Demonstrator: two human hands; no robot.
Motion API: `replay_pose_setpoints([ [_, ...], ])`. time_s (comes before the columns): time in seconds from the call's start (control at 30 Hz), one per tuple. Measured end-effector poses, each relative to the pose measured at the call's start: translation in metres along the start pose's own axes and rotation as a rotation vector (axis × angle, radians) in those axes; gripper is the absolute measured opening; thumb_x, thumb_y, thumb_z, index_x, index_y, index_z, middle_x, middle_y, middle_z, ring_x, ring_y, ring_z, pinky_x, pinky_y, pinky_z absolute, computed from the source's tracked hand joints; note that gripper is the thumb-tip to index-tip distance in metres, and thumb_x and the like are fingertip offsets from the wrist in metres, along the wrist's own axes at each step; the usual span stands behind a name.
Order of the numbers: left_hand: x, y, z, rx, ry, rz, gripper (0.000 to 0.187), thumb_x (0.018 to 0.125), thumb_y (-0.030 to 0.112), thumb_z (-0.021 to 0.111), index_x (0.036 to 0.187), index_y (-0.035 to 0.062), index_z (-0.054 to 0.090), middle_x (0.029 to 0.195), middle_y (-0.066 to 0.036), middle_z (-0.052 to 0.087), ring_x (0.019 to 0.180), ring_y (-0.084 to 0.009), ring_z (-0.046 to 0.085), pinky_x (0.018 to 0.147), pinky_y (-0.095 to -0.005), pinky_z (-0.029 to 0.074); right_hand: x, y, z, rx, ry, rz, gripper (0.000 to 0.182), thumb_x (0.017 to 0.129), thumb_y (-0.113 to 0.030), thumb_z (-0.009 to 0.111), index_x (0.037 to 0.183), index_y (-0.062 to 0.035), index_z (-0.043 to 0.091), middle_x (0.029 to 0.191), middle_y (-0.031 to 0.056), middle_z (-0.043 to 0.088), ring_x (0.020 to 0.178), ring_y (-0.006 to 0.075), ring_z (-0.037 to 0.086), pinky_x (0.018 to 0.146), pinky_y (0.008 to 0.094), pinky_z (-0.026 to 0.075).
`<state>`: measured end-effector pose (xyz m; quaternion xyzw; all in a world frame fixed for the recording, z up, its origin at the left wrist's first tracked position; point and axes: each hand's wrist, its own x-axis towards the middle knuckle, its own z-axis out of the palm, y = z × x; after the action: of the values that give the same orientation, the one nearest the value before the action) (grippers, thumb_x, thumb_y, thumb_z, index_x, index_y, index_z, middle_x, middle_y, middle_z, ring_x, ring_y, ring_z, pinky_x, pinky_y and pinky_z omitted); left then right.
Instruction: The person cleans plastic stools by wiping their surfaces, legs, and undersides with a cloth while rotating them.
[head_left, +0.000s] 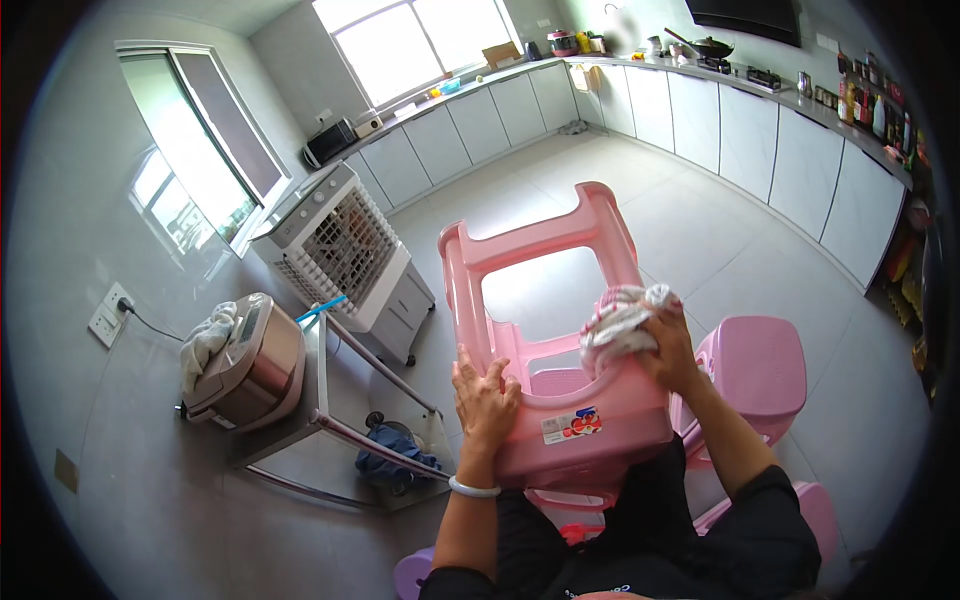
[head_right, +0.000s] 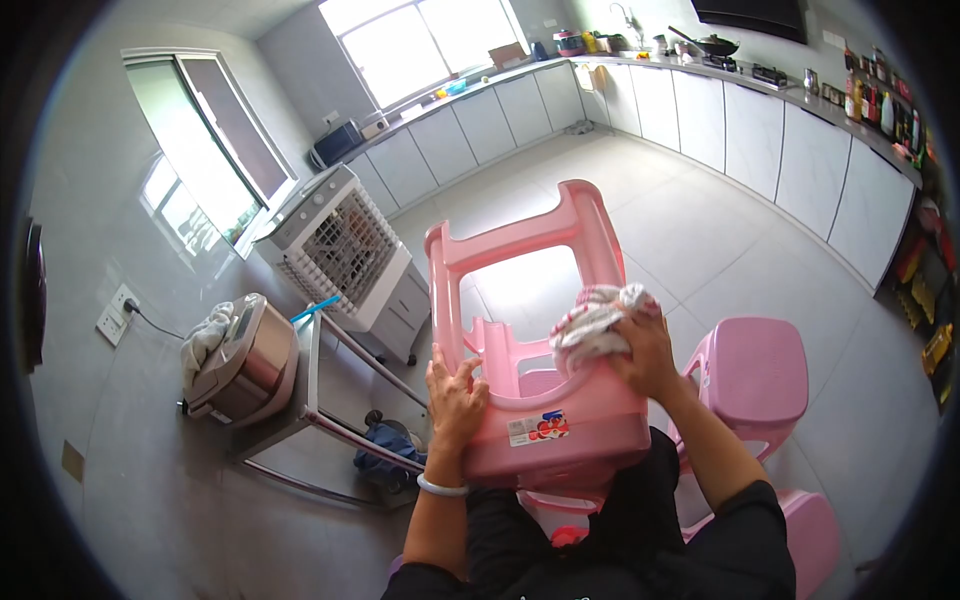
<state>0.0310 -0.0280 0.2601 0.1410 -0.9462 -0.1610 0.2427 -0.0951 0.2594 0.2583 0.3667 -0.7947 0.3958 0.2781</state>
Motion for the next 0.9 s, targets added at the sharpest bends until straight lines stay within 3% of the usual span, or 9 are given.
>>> replay_pose_setpoints([
  [0.2,-0.001,0.002,-0.001,0.024,0.007,0.008,0.038,0.087,0.029,0.057,0.120,0.0168,0.072,0.156,-0.034,0.027,0.137,-0.0573,0.032,0.112,-0.0581,0.035,0.078,0.074,0.035,0.134,-0.005,-0.007,0.041,0.080,-0.007,0.066,0.122,-0.0077,0.064,0.133,0.0179,0.059,0.129,0.0381,0.049,0.112,0.0450,0.032],
  [0.37,0.000,-0.002,0.002,0.024,0.020,-0.013,0.038,0.087,0.030,0.058,0.120,0.0173,0.072,0.156,-0.033,0.027,0.138,-0.0566,0.031,0.112,-0.0580,0.035,0.091,0.083,0.051,0.159,0.012,0.061,0.041,0.081,-0.012,0.063,0.122,-0.0083,0.063,0.132,0.0157,0.060,0.129,0.0370,0.048,0.113,0.0437,0.030],
  [0.53,-0.005,0.001,-0.001,0.017,0.010,-0.051,0.039,0.086,0.031,0.059,0.121,0.0183,0.072,0.157,-0.029,0.027,0.139,-0.0538,0.032,0.112,-0.0570,0.036,0.063,0.055,0.032,0.144,-0.018,0.059,0.049,0.078,-0.012,0.063,0.126,-0.0083,0.062,0.133,0.0159,0.059,0.129,0.0386,0.047,0.114,0.0465,0.029],
  [0.73,-0.005,0.005,-0.005,-0.018,-0.012,-0.097,0.039,0.087,0.033,0.059,0.121,0.0189,0.072,0.158,-0.027,0.026,0.142,-0.0505,0.030,0.112,-0.0563,0.036,-0.014,0.011,0.010,0.084,0.025,0.114,0.058,0.073,-0.018,0.067,0.129,-0.0039,0.060,0.132,0.0234,0.058,0.128,0.0437,0.048,0.113,0.0492,0.030],
  [0.9,-0.005,0.006,-0.006,-0.034,-0.021,-0.104,0.040,0.087,0.033,0.059,0.122,0.0203,0.072,0.159,-0.025,0.026,0.143,-0.0500,0.028,0.113,-0.0557,0.036,-0.068,-0.056,-0.014,0.081,-0.028,0.220,0.062,0.072,-0.020,0.068,0.130,-0.0016,0.059,0.134,0.0251,0.054,0.127,0.0440,0.047,0.110,0.0497,0.032],
])
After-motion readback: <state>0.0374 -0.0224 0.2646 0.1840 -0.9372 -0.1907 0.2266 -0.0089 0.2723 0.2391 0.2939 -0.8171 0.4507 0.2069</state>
